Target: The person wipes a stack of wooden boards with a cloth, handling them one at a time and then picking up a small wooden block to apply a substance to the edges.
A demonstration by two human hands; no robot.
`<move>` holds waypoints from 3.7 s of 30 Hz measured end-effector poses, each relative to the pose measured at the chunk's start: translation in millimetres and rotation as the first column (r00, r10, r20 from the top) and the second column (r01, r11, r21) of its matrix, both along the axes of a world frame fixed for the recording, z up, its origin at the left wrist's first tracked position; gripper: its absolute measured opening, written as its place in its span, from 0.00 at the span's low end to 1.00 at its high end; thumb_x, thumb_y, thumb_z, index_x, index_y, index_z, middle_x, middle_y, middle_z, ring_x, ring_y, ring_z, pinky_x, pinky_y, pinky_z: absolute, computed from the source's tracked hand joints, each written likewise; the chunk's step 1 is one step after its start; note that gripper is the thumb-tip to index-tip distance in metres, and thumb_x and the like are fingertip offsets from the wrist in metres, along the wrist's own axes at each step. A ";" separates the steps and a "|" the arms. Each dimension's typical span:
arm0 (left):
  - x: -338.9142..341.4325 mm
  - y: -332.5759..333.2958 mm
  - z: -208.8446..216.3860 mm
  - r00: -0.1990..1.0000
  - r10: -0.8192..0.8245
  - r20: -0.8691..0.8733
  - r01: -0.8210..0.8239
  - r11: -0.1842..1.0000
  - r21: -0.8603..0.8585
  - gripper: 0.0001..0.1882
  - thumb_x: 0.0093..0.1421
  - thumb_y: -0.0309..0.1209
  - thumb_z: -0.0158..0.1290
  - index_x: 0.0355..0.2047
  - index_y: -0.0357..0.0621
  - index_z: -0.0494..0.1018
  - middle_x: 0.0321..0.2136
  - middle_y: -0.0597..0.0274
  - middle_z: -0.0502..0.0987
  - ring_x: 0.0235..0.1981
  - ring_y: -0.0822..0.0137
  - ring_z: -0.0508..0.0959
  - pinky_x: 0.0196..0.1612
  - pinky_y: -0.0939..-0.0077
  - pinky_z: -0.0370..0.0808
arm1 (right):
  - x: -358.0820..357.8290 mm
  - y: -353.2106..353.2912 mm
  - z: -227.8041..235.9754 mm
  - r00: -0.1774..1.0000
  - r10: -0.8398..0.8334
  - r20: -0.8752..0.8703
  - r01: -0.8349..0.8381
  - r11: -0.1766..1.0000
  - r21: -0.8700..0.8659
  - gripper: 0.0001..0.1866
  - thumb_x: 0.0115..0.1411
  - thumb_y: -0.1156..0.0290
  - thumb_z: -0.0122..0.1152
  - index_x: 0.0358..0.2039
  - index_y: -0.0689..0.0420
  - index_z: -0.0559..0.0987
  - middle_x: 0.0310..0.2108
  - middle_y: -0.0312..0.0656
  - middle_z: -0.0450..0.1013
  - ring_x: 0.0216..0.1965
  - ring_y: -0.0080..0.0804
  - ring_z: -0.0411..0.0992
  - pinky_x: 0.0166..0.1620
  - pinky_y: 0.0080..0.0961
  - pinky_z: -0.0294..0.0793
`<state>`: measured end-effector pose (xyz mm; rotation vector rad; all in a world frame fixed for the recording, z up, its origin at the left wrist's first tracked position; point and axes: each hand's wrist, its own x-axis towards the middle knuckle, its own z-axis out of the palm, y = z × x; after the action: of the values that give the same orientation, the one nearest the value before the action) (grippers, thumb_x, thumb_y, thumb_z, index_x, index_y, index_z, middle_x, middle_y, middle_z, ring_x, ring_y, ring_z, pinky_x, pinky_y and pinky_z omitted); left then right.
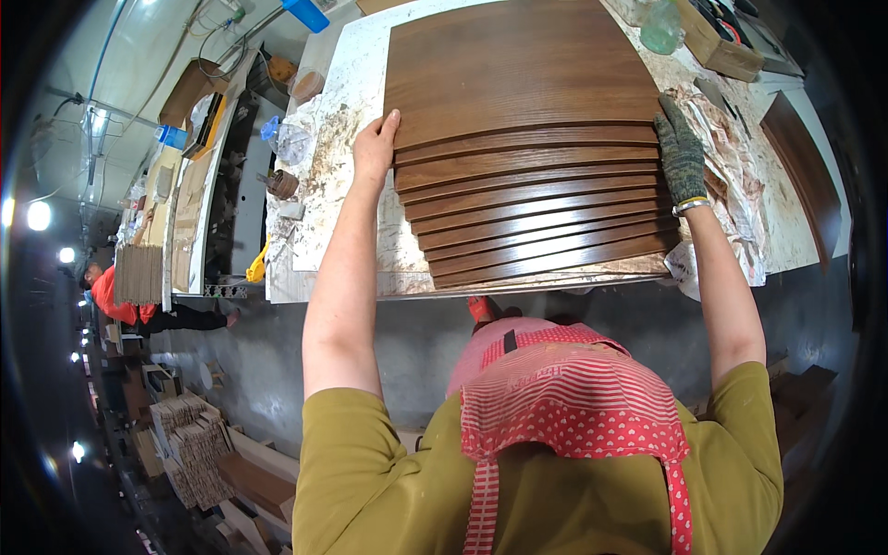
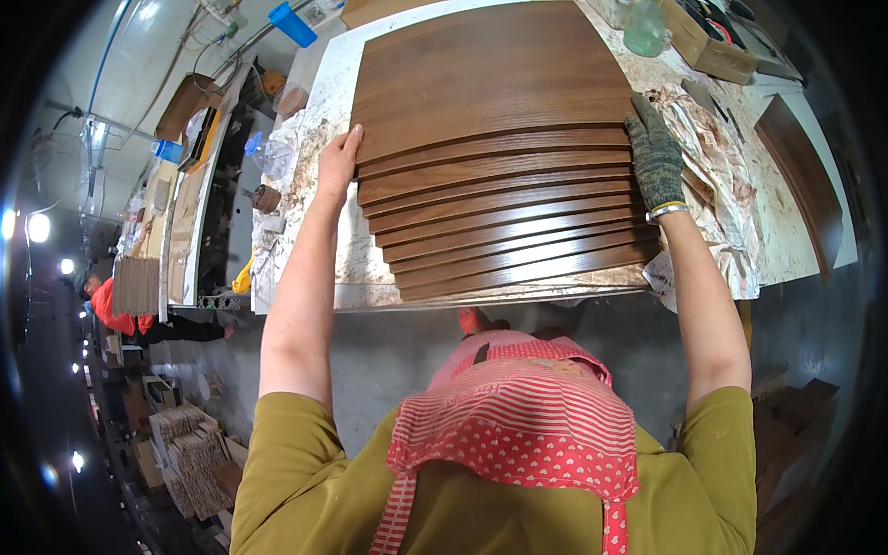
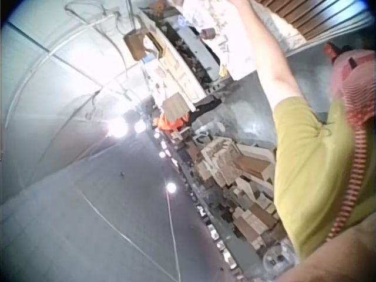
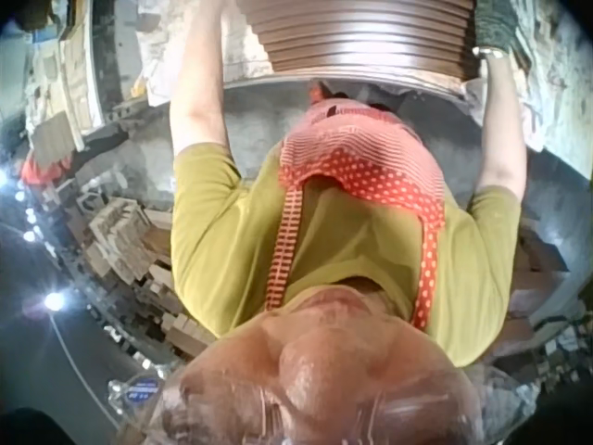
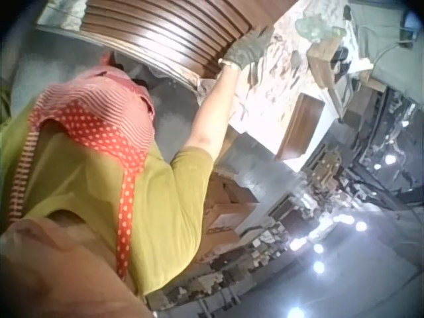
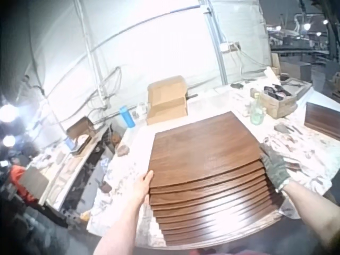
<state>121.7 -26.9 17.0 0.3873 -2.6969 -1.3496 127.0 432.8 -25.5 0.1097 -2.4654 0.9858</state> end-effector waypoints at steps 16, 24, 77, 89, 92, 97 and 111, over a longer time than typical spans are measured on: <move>54.0 3.1 -29.1 0.973 0.091 -0.211 -0.017 0.945 0.327 0.22 0.64 0.39 0.48 0.48 0.31 0.71 0.40 0.61 0.76 0.40 0.74 0.72 0.46 0.80 0.68 | 12.0 -3.3 14.1 0.988 -0.116 0.099 0.132 0.975 -0.176 0.27 0.57 0.52 0.57 0.46 0.62 0.75 0.45 0.53 0.73 0.48 0.46 0.70 0.53 0.31 0.65; 45.7 -2.6 -20.3 0.999 0.019 -0.034 -0.011 0.975 0.221 0.32 0.63 0.46 0.48 0.57 0.32 0.62 0.53 0.50 0.68 0.53 0.64 0.68 0.57 0.74 0.62 | 12.8 14.8 10.8 0.988 -0.090 0.123 0.111 0.979 -0.174 0.26 0.56 0.52 0.58 0.45 0.62 0.76 0.42 0.52 0.75 0.46 0.40 0.72 0.48 0.30 0.69; 171.5 52.1 -38.5 0.985 -0.153 0.086 0.122 0.950 0.288 0.37 0.56 0.29 0.55 0.62 0.36 0.49 0.57 0.49 0.62 0.55 0.61 0.67 0.56 0.72 0.65 | 89.8 50.4 -45.7 0.878 0.265 0.398 -0.001 0.833 -0.553 0.29 0.53 0.58 0.64 0.52 0.62 0.72 0.50 0.50 0.71 0.52 0.35 0.68 0.56 0.26 0.64; 194.8 33.2 -68.5 0.966 -0.242 0.093 0.245 0.969 -0.031 0.45 0.51 0.28 0.61 0.63 0.32 0.46 0.57 0.44 0.63 0.56 0.58 0.66 0.56 0.68 0.65 | 122.9 54.3 -38.3 0.918 0.127 0.376 -0.159 0.986 0.056 0.33 0.51 0.57 0.64 0.53 0.64 0.69 0.46 0.56 0.71 0.48 0.44 0.70 0.52 0.32 0.67; 194.8 36.0 -66.3 0.969 -0.178 0.172 0.177 0.984 0.019 0.43 0.50 0.24 0.60 0.62 0.30 0.48 0.56 0.45 0.64 0.53 0.59 0.69 0.49 0.71 0.70 | 121.6 42.5 -36.6 0.911 0.075 0.404 -0.072 0.997 -0.024 0.32 0.48 0.59 0.65 0.52 0.63 0.70 0.47 0.57 0.69 0.51 0.50 0.67 0.53 0.36 0.65; 188.3 31.1 -52.8 0.978 -0.177 0.110 0.189 0.975 -0.118 0.42 0.48 0.26 0.63 0.60 0.31 0.54 0.44 0.44 0.75 0.43 0.58 0.75 0.45 0.71 0.72 | 125.2 41.6 -34.5 0.947 0.077 0.311 -0.058 0.996 -0.070 0.29 0.48 0.61 0.65 0.48 0.63 0.72 0.44 0.54 0.71 0.46 0.49 0.69 0.50 0.36 0.67; 168.6 -2.4 -57.6 0.962 -0.263 0.067 0.249 0.954 0.168 0.22 0.60 0.31 0.52 0.53 0.36 0.67 0.42 0.52 0.77 0.39 0.67 0.77 0.44 0.76 0.72 | 123.3 190.6 -32.0 0.897 -0.340 0.284 0.238 0.910 0.339 0.22 0.51 0.67 0.60 0.48 0.60 0.75 0.44 0.50 0.73 0.44 0.41 0.72 0.47 0.31 0.70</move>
<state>290.3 -29.2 -40.5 0.1125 -2.7990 -1.6598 250.3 623.4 -57.5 -0.3567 -2.8191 0.5326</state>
